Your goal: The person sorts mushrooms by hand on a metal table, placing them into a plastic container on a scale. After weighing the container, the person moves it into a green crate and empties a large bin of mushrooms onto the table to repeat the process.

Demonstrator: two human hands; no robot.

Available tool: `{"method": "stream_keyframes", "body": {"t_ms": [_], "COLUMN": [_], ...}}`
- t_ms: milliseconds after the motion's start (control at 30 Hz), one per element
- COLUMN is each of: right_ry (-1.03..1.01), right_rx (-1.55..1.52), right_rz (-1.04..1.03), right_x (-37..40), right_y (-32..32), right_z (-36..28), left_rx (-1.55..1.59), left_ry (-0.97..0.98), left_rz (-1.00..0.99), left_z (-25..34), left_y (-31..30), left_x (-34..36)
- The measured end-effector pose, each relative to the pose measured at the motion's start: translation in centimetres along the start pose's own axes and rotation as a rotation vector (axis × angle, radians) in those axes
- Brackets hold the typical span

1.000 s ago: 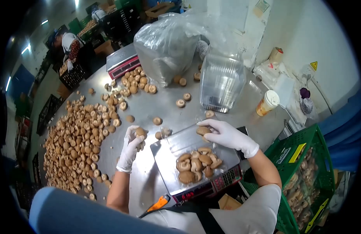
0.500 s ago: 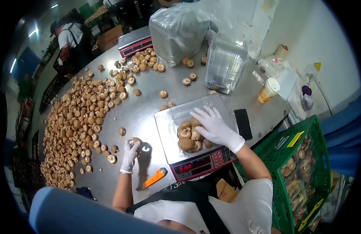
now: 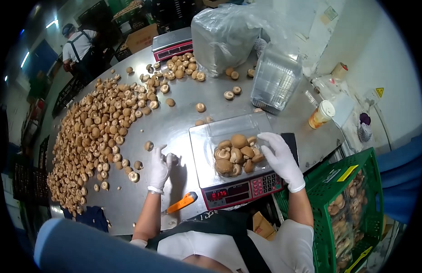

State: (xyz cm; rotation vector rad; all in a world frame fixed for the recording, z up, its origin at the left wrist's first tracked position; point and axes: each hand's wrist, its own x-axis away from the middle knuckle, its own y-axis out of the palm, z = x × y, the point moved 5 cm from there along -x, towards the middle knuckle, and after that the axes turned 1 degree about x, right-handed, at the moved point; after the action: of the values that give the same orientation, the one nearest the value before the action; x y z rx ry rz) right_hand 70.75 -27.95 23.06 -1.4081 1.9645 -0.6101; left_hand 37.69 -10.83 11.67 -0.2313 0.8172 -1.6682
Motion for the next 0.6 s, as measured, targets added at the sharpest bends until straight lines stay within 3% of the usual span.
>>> {"method": "stream_keyframes", "body": {"t_ms": [133,200,267,300,333,400,467,533,600], "right_ry": [-0.143,-0.114,-0.085,-0.132,-0.125,-0.084,-0.025,0.030,-0.053], "right_rx": [0.163,0.178,0.359,0.392,0.389,0.311,0.178,0.141,0.218], "right_rz": [0.009,0.000,-0.093,-0.035,-0.042,-0.032,0.026,-0.079,-0.161], "right_x": [0.6,0.9,1.3,1.7,1.9,1.9,2.0,2.0,1.5], "right_y": [0.7,0.7,1.1,1.5,1.5,1.1,0.4,0.6,1.2], "right_z": [-1.2,-1.3,-1.0,-0.3,-0.1,0.1,-0.5,-0.2,-0.1], "left_rx": [-0.130,-0.171,-0.233,-0.291,-0.292,-0.425,-0.120,0.101,0.139], "left_ry": [0.016,-0.003,0.012,-0.003,-0.009,0.184,0.192,0.249,0.371], "left_rz": [-0.082,-0.135,-0.156,-0.171,-0.179,0.026,-0.035,-0.131,-0.335], "left_z": [-5.3,-7.5,-6.8,-6.6,-5.0,-0.9,3.9,9.2,13.5], "left_y": [3.0,4.0,3.9,3.9,3.5,2.2,1.1,1.1,1.9], "left_x": [0.6,0.6,0.4,0.5,0.3,-0.5,-1.3,-1.2,-0.2]}}
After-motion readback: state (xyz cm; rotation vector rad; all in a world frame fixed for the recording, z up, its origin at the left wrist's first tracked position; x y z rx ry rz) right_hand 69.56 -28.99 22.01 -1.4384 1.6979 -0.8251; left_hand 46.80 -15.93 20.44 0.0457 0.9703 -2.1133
